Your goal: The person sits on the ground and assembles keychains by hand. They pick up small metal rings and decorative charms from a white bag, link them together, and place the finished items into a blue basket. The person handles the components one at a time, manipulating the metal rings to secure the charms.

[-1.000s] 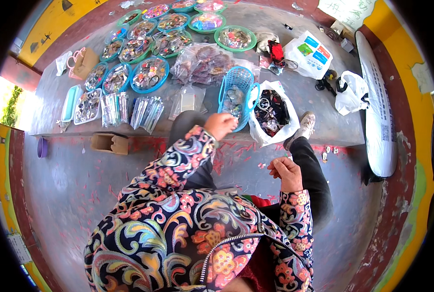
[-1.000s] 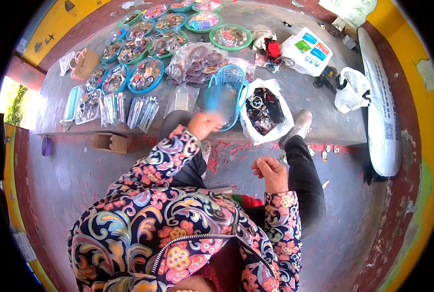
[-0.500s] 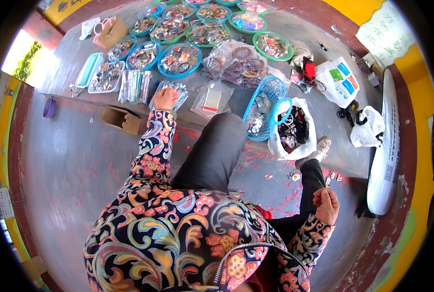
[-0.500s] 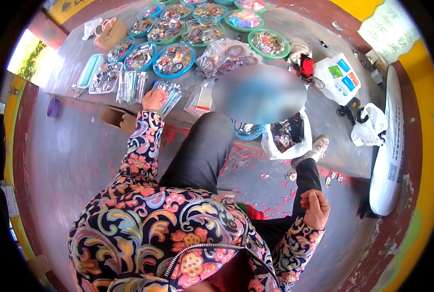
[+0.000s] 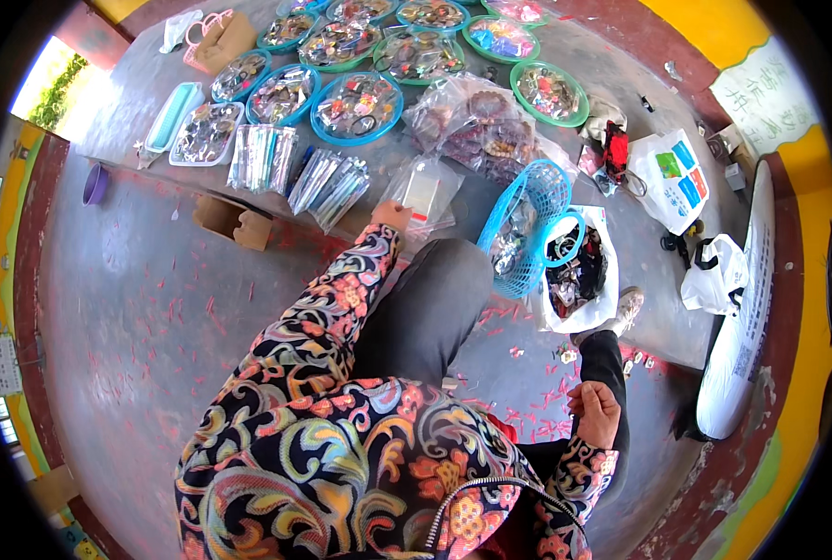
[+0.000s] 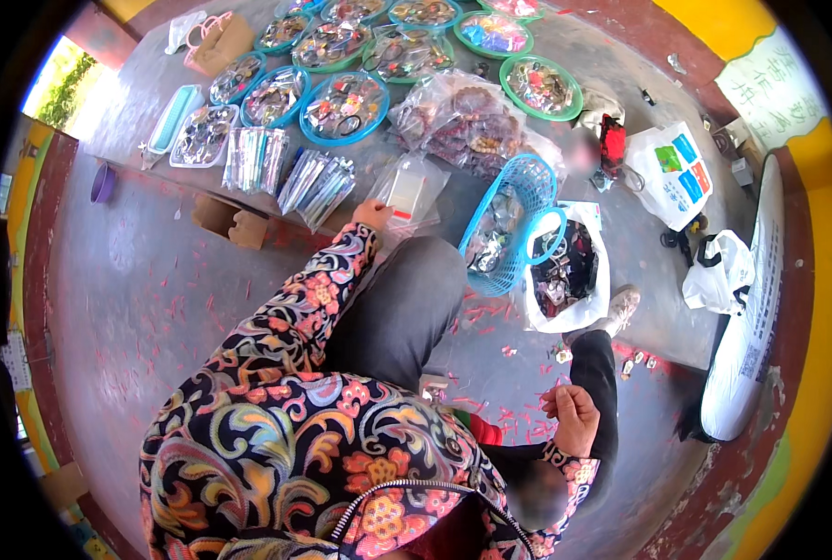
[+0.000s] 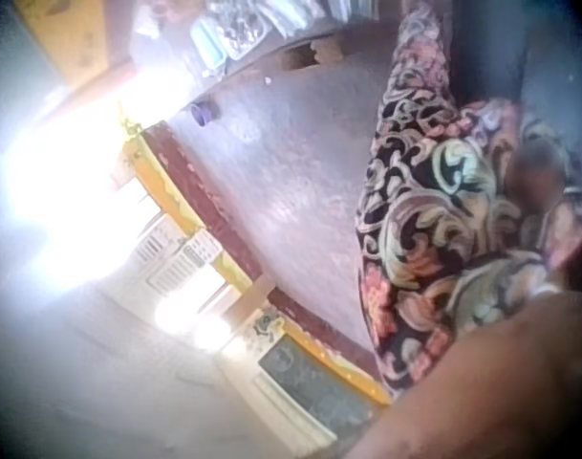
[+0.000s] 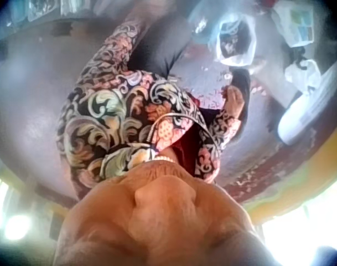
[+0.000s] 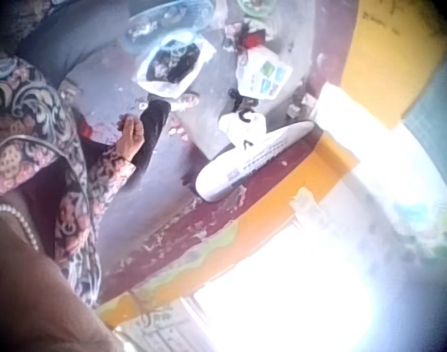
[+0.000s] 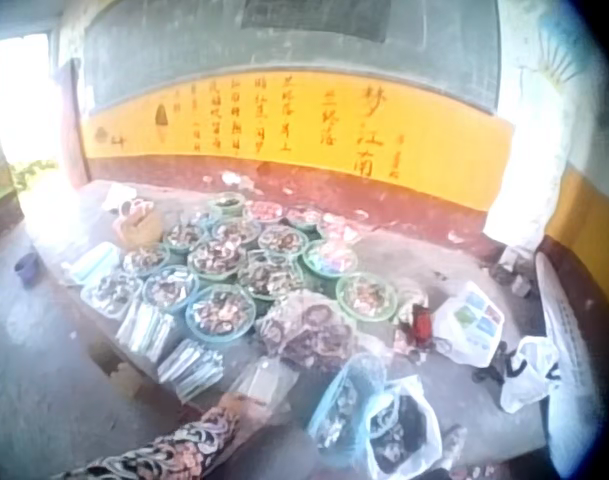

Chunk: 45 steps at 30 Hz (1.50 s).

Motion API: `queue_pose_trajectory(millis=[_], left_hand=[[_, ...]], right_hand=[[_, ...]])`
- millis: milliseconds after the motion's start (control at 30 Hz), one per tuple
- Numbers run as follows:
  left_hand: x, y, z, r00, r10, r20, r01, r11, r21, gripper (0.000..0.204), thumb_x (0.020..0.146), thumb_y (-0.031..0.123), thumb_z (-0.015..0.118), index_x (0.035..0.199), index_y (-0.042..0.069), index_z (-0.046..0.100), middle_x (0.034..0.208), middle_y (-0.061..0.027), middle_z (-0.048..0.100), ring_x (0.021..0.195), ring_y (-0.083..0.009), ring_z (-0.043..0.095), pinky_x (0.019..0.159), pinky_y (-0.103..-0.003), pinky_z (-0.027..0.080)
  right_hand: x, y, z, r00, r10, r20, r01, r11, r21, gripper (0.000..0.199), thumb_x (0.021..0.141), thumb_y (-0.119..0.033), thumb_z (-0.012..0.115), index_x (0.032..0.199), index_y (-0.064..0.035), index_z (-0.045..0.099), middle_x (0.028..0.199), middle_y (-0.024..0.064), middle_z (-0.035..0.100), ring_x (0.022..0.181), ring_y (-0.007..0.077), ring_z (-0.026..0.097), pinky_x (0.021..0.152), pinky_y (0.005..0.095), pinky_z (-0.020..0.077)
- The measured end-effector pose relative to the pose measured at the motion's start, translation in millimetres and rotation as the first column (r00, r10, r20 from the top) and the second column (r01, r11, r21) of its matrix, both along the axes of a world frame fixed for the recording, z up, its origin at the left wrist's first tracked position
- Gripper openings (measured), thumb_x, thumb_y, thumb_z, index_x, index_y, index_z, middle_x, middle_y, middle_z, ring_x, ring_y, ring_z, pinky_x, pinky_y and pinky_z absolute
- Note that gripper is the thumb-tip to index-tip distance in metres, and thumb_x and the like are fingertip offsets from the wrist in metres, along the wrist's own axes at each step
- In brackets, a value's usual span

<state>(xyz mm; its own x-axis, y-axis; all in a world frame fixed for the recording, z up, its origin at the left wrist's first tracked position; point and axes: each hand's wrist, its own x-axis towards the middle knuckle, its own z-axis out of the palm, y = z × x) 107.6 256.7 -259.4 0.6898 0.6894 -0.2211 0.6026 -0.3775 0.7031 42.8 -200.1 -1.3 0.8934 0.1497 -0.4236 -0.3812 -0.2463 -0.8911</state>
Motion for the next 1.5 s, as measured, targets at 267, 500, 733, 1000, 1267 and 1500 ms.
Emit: queue_pose_trajectory(millis=[267, 500, 733, 1000, 1267, 1500], left_hand=[[46, -22, 26, 0.946, 0.075, -0.315, 0.011, 0.965, 0.263, 0.041, 0.070, 0.030, 0.061, 0.098, 0.001, 0.053, 0.101, -0.0167, 0.057, 0.098, -0.0305, 0.054, 0.081, -0.039, 0.045], [56, -11, 18, 0.908, -0.021, -0.418, 0.155, 0.945, 0.289, 0.032, 0.074, 0.019, 0.053, 0.102, 0.003, 0.051, 0.107, -0.0146, 0.053, 0.107, -0.0283, 0.048, 0.086, -0.037, 0.042], [55, -24, 35, 0.925, 0.063, -0.374, 0.001, 0.986, 0.169, 0.038, 0.072, 0.021, 0.056, 0.104, 0.001, 0.049, 0.114, -0.0166, 0.049, 0.110, -0.0307, 0.046, 0.089, -0.039, 0.041], [58, -19, 16, 0.942, -0.012, -0.335, 0.107, 0.958, 0.267, 0.047, 0.069, 0.020, 0.061, 0.108, 0.001, 0.042, 0.110, -0.0184, 0.050, 0.106, -0.0333, 0.049, 0.085, -0.041, 0.043], [55, -5, 19, 0.996, 0.040, 0.085, -0.033, 0.996, -0.085, 0.047, 0.067, 0.018, 0.066, 0.105, -0.001, 0.046, 0.093, -0.0197, 0.059, 0.088, -0.0285, 0.059, 0.075, -0.036, 0.046], [42, -25, 115, 0.856, 0.087, 0.510, 0.406, 0.497, -0.767, 0.032, 0.075, 0.003, 0.061, 0.105, -0.001, 0.051, 0.093, -0.0092, 0.061, 0.079, -0.0165, 0.061, 0.070, -0.029, 0.048]], right_hand=[[5, 9, -3, 0.999, 0.026, -0.027, -0.027, 0.999, -0.023, 0.016, 0.087, -0.013, 0.051, 0.082, 0.0008, 0.058, 0.073, 0.0057, 0.061, 0.059, 0.0082, 0.053, 0.052, 0.0202, 0.0413], [7, 16, -1, 0.998, 0.044, -0.045, -0.047, 0.997, -0.054, 0.015, 0.086, -0.011, 0.051, 0.082, 0.0016, 0.058, 0.073, 0.0056, 0.061, 0.059, 0.0078, 0.053, 0.053, 0.0202, 0.0412], [6, 17, -4, 0.997, 0.057, -0.050, -0.061, 0.995, -0.077, 0.015, 0.086, -0.010, 0.051, 0.081, 0.0021, 0.058, 0.073, 0.0056, 0.061, 0.059, 0.0082, 0.054, 0.053, 0.0204, 0.0416], [6, 19, -5, 0.997, 0.071, -0.035, -0.074, 0.993, -0.088, 0.015, 0.085, -0.009, 0.051, 0.080, 0.0024, 0.059, 0.073, 0.0061, 0.061, 0.059, 0.0081, 0.054, 0.053, 0.0201, 0.0417], [1, 17, -11, 0.997, 0.071, -0.024, -0.073, 0.993, -0.092, 0.015, 0.084, -0.009, 0.052, 0.079, 0.0026, 0.059, 0.071, 0.0058, 0.062, 0.058, 0.0085, 0.054, 0.051, 0.0203, 0.0417], [-1, 19, 0, 0.992, 0.123, 0.033, -0.117, 0.982, -0.148, 0.015, 0.081, -0.011, 0.054, 0.078, 0.0029, 0.061, 0.068, 0.0057, 0.062, 0.057, 0.0084, 0.055, 0.051, 0.0207, 0.0421]])
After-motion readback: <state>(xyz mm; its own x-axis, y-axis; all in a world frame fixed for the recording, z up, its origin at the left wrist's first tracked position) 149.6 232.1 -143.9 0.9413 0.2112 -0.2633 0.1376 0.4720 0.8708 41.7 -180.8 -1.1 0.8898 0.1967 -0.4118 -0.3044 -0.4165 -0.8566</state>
